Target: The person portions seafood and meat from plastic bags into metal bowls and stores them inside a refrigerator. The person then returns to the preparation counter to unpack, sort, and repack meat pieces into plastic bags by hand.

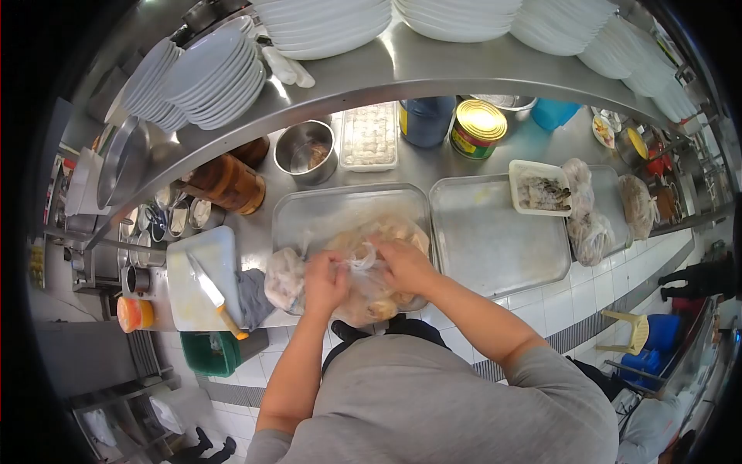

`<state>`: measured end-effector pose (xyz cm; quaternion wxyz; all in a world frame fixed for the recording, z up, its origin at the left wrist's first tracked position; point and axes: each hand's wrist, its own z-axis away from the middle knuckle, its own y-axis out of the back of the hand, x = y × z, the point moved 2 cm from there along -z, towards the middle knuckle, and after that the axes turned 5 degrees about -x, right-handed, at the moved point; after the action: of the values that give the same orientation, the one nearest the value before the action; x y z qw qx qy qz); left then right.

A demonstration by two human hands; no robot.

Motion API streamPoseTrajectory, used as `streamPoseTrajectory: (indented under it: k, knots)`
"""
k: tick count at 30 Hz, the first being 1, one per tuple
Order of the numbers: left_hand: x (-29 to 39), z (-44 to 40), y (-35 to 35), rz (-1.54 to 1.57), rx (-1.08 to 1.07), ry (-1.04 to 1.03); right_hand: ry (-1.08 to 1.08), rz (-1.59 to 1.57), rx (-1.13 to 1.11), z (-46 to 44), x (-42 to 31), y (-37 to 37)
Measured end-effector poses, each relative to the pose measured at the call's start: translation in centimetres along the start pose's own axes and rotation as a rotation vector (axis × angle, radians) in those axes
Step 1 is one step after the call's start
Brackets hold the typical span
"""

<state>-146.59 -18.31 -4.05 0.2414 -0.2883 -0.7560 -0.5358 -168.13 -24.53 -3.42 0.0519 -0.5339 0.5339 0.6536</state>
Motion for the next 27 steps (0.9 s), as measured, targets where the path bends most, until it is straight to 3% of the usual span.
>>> streamPoseTrajectory:
  k: [4, 6, 8, 9, 11, 13, 15, 18, 20, 23, 24, 25, 26, 27]
  knots:
    - [-2.5, 0.2, 1.4, -0.194, 0.003, -0.112, 0.001, 0.203, 0.04, -0.8, 1.9, 0.6]
    - [-3.4, -0.3, 2.4, -0.186, 0.108, 0.045, 0.056, 0.254, 0.098, -0.5, 3.7, 2.0]
    - [-2.3, -1.1, 3.6, -0.183, 0.107, 0.035, -0.285, -0.092, 0.219, 0.5, 6.5, 2.9]
    - [-1.3, -1.4, 4.3, -0.179, 0.103, 0.029, -0.283, -0.09, 0.21, 0.4, 6.0, 2.8]
    - [1.2, -1.3, 2.7, -0.148, -0.28, -0.075, 0.078, 0.074, 0.087, 0.2, 3.8, 2.1]
    - [3.9, -0.7, -0.1, -0.239, -0.43, -0.071, 0.137, 0.202, 0.109, -0.5, 1.7, 0.4]
    - [2.9, 0.2, -3.1, -0.238, -0.403, 0.041, 0.191, 0.328, 0.141, -1.2, 1.2, -0.3]
    - [3.0, 0.6, -2.6, -0.146, -0.378, 0.191, 0.066, 0.373, 0.044, -1.9, 3.1, 0.1]
    - [5.0, 0.4, 0.2, -0.064, -0.369, 0.233, -0.285, 0.022, 0.249, -1.7, 4.6, 1.8]
    - [5.9, 1.1, 3.7, -0.02, -0.434, 0.316, -0.432, -0.113, 0.182, -1.1, 3.4, 3.1]
    - [4.9, 1.8, 3.7, -0.039, -0.341, 0.181, -0.431, -0.113, 0.182, -0.9, 3.4, 2.8]
    - [3.9, 2.5, 3.7, -0.058, -0.247, 0.048, -0.283, -0.04, 0.204, -0.6, 3.1, 2.3]
    - [3.3, 2.8, 3.7, -0.058, -0.246, 0.049, -0.133, 0.033, 0.224, -0.5, 2.3, 2.2]
    - [2.6, 3.3, 3.7, 0.131, -0.214, 0.097, -0.134, 0.032, 0.221, -0.4, 1.7, 2.0]
